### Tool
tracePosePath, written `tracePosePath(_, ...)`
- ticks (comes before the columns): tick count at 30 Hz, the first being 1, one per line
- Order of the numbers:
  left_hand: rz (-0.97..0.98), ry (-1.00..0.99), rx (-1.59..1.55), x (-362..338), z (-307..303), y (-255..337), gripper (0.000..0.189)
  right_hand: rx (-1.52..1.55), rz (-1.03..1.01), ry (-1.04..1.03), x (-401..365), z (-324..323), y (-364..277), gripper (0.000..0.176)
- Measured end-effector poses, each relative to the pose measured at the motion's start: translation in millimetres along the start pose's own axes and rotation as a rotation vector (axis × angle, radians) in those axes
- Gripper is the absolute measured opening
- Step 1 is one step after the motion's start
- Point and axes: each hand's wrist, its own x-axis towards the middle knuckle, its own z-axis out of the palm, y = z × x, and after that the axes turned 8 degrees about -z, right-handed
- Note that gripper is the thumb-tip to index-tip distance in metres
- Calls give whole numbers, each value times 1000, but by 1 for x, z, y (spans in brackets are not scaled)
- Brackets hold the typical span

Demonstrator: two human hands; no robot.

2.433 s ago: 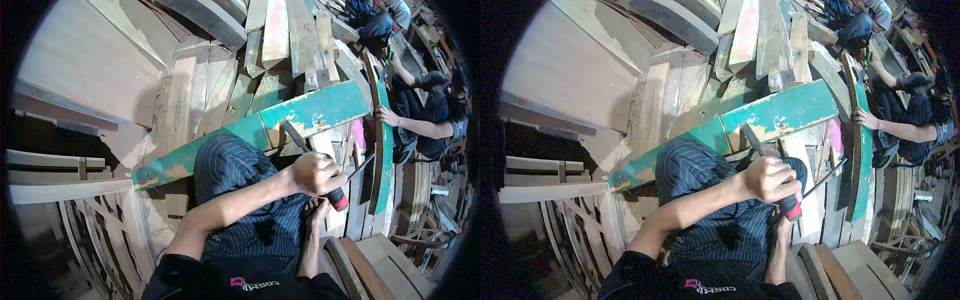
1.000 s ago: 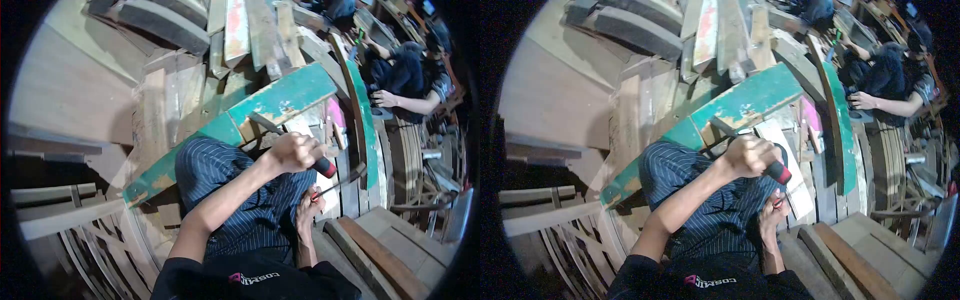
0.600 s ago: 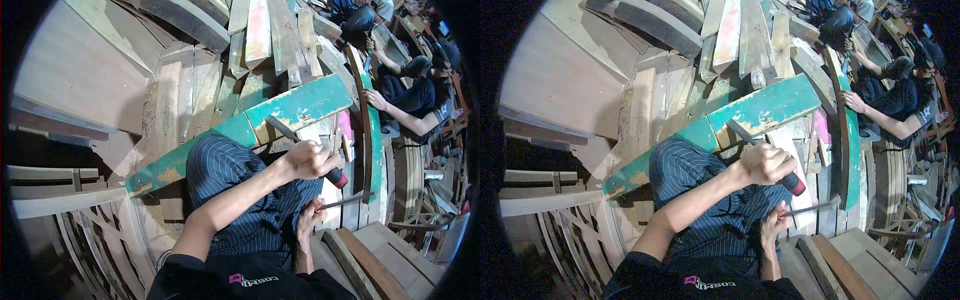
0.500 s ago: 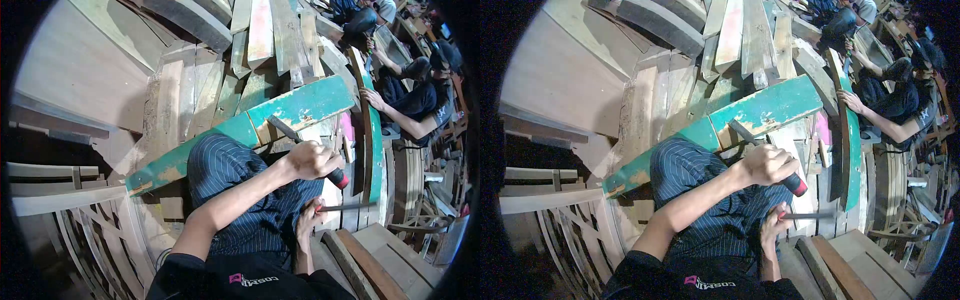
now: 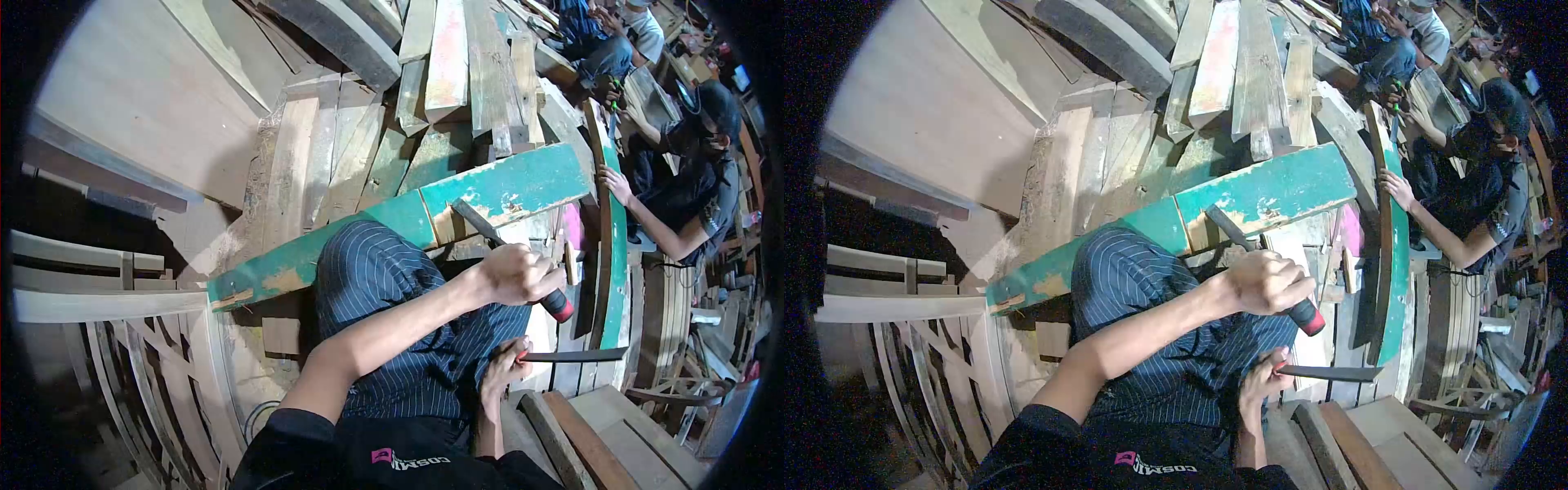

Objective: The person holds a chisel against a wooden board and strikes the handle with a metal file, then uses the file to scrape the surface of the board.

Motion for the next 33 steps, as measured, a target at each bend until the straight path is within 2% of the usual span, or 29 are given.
tracePosePath(3, 0, -22, -22, -6, 9, -1, 13, -128, 133, -99, 2, -8, 7, 40)
tracePosePath(5, 14, 6, 8, -8, 12, -2, 14, -107, 60, -53, 3, -8, -4, 39)
tracePosePath(8, -13, -35, -30, -3, 2, 0, 17, -20, -36, 34, 2, -10, 15, 40)
tracePosePath(11, -8, -7, -5, -2, 5, 0, 16, -93, 228, -96, 4, -7, -8, 40)
tracePosePath(12, -8, 19, -10, -1, 4, 0, 15, -53, 207, -110, 4, -1, -29, 39)
tracePosePath(15, 0, 21, 1, 1, 0, 0, 13, -89, -102, 42, 1, 1, 1, 38)
tracePosePath(16, 0, 19, 3, 0, 1, -1, 12, 25, -154, 31, 5, 4, -2, 37)
tracePosePath(19, -13, 28, -7, 0, 5, 0, 12, 161, 517, -11, 8, -1, -42, 32)
tracePosePath(20, -13, 24, -11, -1, 5, 0, 13, -87, 212, -97, 6, -3, -25, 32)
tracePosePath(23, 1, 8, 10, -3, 6, -2, 14, -112, -89, -32, 5, -17, 21, 32)
tracePosePath(24, 4, 6, 15, -1, 3, -2, 13, 3, -37, 4, 5, -8, 3, 34)
tracePosePath(27, -5, 7, 13, 1, 1, 0, 13, -50, 26, -57, 4, -3, -5, 38)
tracePosePath(28, -15, 0, 7, 0, 1, 0, 13, -185, 256, -61, 8, -9, -6, 41)
tracePosePath(31, -12, 31, -5, 0, 3, -1, 14, -158, -39, -52, 7, -15, 9, 42)
tracePosePath(32, -12, 16, 8, 0, 2, 0, 14, -54, -51, 27, 4, -11, 13, 42)
tracePosePath(33, -13, 3, 19, 0, 1, 1, 14, -47, -33, 14, 3, -5, 4, 42)
